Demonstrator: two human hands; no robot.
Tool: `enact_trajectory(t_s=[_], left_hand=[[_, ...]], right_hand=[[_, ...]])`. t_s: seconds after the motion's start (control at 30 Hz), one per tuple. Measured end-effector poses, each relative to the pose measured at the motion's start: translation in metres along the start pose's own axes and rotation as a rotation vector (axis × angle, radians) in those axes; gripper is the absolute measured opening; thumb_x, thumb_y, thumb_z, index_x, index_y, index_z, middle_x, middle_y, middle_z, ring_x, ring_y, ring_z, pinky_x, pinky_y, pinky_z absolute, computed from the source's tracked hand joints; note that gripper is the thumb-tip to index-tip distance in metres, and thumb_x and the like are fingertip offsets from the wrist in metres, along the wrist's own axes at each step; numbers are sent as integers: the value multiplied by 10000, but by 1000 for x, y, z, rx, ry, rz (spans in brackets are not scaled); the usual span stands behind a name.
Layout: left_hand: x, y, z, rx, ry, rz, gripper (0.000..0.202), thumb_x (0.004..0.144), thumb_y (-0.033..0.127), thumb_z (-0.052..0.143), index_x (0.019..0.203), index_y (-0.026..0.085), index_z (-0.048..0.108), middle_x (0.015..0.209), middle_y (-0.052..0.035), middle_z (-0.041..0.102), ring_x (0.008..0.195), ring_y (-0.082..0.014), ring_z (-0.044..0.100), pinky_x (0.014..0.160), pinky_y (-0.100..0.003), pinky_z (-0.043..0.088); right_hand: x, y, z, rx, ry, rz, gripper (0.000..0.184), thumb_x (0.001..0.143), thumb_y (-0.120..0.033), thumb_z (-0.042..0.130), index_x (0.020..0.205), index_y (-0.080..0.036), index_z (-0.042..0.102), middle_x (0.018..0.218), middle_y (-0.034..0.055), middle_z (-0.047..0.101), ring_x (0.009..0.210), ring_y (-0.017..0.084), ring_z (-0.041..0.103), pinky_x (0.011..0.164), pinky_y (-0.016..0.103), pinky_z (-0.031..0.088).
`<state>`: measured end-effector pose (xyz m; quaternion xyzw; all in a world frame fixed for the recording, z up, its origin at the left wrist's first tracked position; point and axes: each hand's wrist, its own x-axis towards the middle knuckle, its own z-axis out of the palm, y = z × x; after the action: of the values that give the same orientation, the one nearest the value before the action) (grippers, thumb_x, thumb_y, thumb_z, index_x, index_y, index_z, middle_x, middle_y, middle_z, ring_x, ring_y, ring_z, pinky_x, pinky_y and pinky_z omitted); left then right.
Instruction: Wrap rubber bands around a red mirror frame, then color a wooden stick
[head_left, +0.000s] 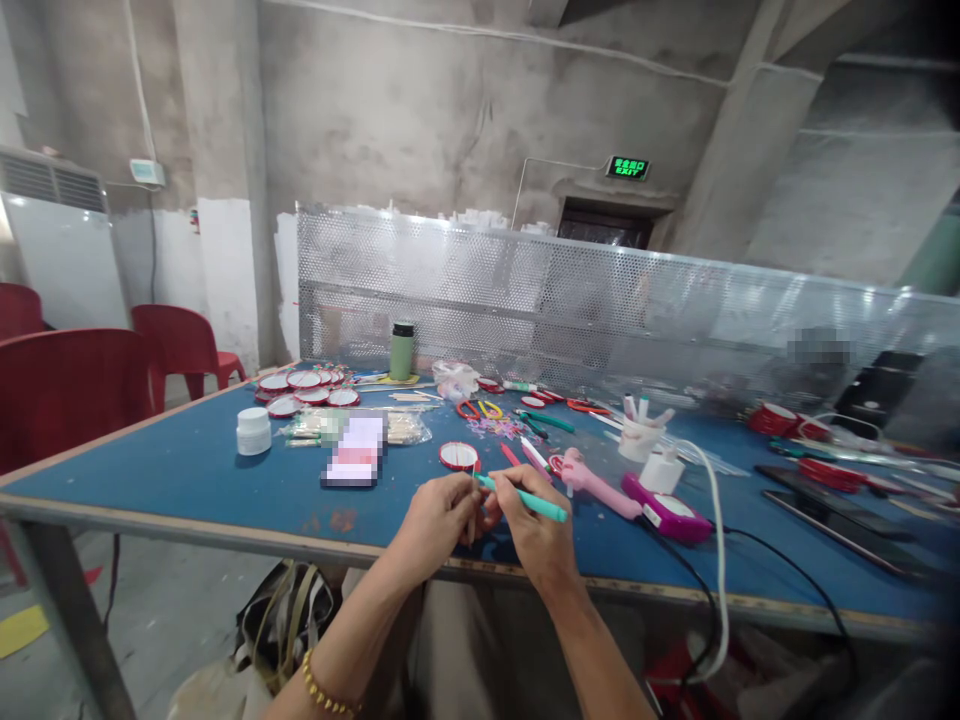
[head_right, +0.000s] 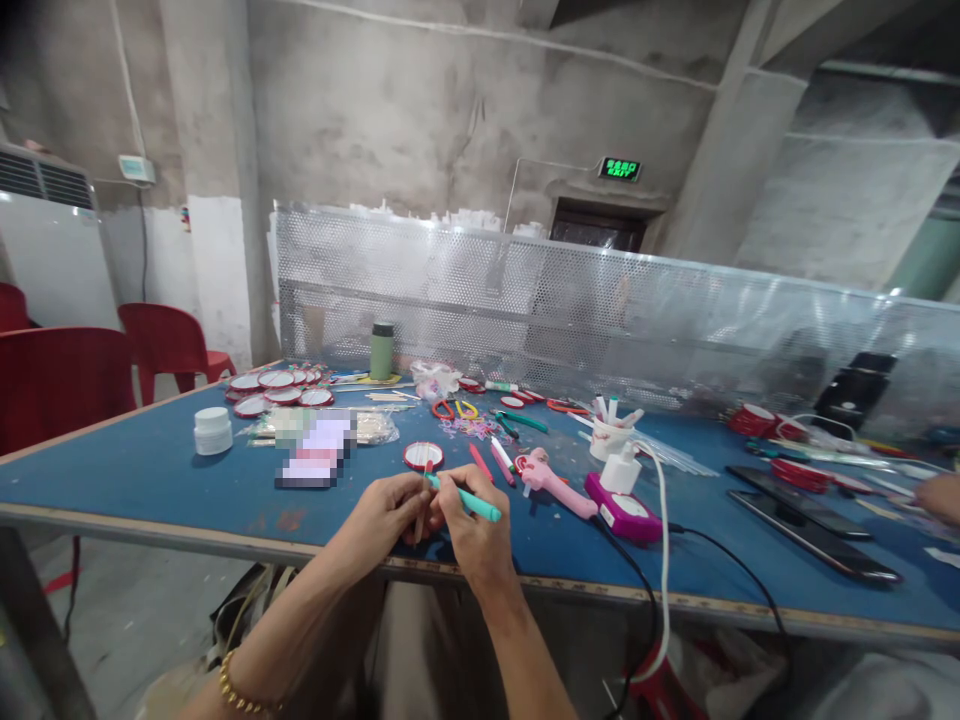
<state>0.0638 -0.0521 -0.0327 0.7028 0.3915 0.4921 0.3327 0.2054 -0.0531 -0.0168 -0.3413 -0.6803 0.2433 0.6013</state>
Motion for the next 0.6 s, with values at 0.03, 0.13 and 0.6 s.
enact_trajectory(t_s=[0.03,0.13,0.6], left_hand=[[0,0,0,2,-1,-1,303,903,317,445,642,184,522,533,21,570,491,-112,524,523,-206,383],[0,0,0,3,3,-4,311,905,323,444,637,185,520,529,20,570,495,-113,525,526,-204,383],[1,-3,1,-23,-6,-1,292,902,321,450,657,182,527,549,20,570,498,-111,533,524,-204,385]], right_hand=[[0,0,0,-6,-1,0,221,889,-359,594,737,-198,605,582,-15,666,445,134,622,448,231,525],[0,0,0,-25,0,-6,221,891,-357,584,734,-202,604,574,-19,662,455,135,625,451,231,524],[-1,3,-1,-27,31,-41,210,900,-322,578,735,-194,598,600,-6,679,455,129,625,478,224,527]])
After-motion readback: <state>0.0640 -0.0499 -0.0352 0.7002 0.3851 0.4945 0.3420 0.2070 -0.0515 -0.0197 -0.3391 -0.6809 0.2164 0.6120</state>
